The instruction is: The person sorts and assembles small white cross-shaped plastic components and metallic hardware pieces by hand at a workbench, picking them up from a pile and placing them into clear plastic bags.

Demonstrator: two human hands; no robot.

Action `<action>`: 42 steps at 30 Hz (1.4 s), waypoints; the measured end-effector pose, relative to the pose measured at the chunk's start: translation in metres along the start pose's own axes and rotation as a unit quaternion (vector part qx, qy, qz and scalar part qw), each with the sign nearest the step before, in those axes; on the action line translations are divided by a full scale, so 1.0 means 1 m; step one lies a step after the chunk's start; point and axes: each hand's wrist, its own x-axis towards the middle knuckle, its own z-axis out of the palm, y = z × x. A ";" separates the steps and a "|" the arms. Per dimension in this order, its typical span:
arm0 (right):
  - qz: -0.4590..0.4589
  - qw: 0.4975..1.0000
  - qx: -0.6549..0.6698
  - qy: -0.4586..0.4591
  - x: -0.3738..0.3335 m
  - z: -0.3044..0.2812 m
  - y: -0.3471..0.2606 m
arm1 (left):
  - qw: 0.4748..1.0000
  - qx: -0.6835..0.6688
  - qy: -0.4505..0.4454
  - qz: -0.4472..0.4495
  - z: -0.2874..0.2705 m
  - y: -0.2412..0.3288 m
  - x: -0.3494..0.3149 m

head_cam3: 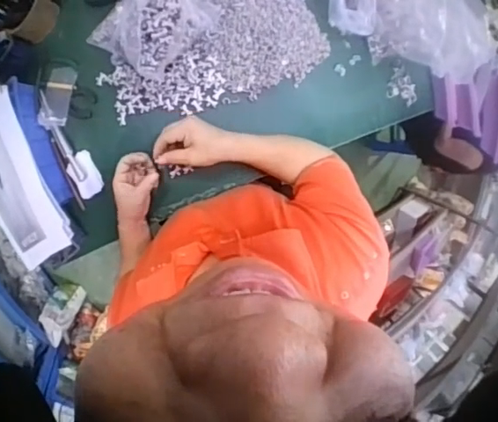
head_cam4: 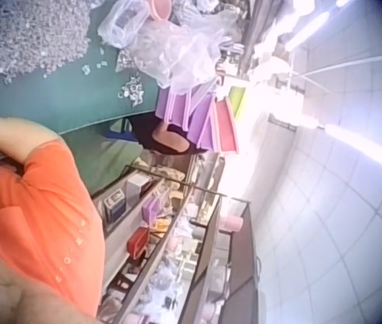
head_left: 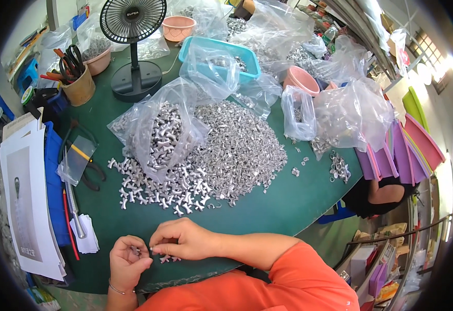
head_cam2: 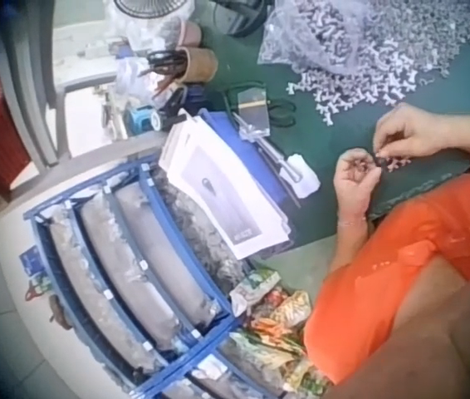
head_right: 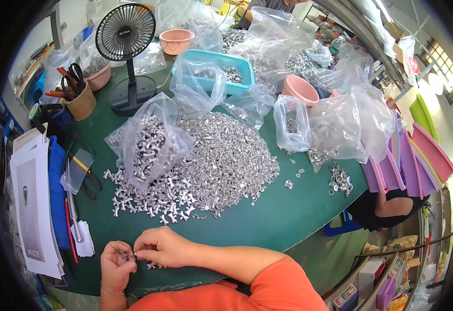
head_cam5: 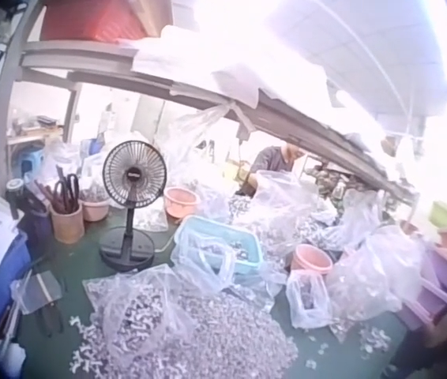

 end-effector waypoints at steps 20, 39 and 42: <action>-0.102 0.875 -0.460 0.109 0.003 -0.033 -0.006 | 0.987 0.068 0.083 0.116 0.002 -0.001 0.007; 0.002 0.987 -0.162 0.002 0.000 -0.025 -0.001 | 0.988 -0.047 0.056 0.136 -0.011 -0.001 0.002; -0.040 0.997 -0.064 -0.004 -0.003 -0.023 -0.001 | 0.988 -0.045 0.058 0.137 -0.011 -0.001 0.001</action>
